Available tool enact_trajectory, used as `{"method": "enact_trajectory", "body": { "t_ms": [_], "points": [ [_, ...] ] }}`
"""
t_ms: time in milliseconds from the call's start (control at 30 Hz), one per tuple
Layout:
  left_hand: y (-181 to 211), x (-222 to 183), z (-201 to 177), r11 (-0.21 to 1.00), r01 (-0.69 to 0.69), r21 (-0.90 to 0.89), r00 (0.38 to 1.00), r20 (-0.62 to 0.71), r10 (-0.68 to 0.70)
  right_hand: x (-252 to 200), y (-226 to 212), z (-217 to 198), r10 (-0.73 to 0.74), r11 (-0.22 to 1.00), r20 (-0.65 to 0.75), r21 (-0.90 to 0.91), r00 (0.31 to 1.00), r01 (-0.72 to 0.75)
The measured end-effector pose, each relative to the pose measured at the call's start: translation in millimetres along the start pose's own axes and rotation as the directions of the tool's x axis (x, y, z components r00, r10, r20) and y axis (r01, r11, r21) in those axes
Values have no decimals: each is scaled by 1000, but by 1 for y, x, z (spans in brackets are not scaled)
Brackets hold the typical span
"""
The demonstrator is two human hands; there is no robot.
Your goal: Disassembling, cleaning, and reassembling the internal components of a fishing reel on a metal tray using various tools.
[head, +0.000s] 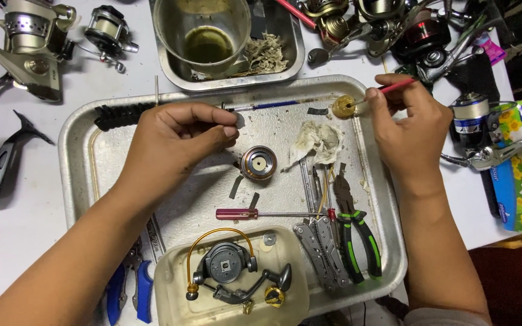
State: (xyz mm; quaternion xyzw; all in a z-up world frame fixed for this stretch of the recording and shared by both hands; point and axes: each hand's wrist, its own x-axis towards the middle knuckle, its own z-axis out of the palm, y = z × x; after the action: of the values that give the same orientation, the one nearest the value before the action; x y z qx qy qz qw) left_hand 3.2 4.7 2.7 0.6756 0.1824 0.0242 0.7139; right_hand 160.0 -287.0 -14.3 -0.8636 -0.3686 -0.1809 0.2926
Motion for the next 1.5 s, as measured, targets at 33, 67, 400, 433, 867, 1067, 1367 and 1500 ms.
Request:
{"method": "enact_trajectory", "body": {
  "t_ms": [33, 67, 400, 433, 867, 1067, 1367, 1500],
  "points": [
    [-2, 0, 0, 998, -23, -63, 1000, 5, 24, -1, 0, 0, 13, 1000, -21, -3, 1000, -13],
    [-4, 0, -1, 991, -48, -125, 999, 9, 50, -1, 0, 0, 25, 1000, -42, -6, 999, -25],
    [0, -1, -1, 988, -32, -149, 998, 43, 39, -6, -26, -24, 114, 939, -202, 343, 973, -38],
    [0, -1, -1, 986, -32, -166, 998, 49, 40, -5, -33, -26, 126, 911, -180, 411, 976, -42],
    [5, -1, 5, 945, 162, -285, 987, 57, -152, 20, -110, -11, 36, 727, 53, 684, 998, -62],
    [18, -6, 6, 923, 231, -308, 973, 50, -226, 15, -116, 2, 96, 741, 94, 658, 991, -134],
    [19, -6, 8, 916, 241, -322, 970, 53, -236, 11, -115, 10, 70, 736, 84, 668, 994, -108],
    [19, -5, 8, 928, 235, -290, 972, 49, -231, 12, -118, 11, 30, 753, 73, 655, 997, -70]
  ]
}}
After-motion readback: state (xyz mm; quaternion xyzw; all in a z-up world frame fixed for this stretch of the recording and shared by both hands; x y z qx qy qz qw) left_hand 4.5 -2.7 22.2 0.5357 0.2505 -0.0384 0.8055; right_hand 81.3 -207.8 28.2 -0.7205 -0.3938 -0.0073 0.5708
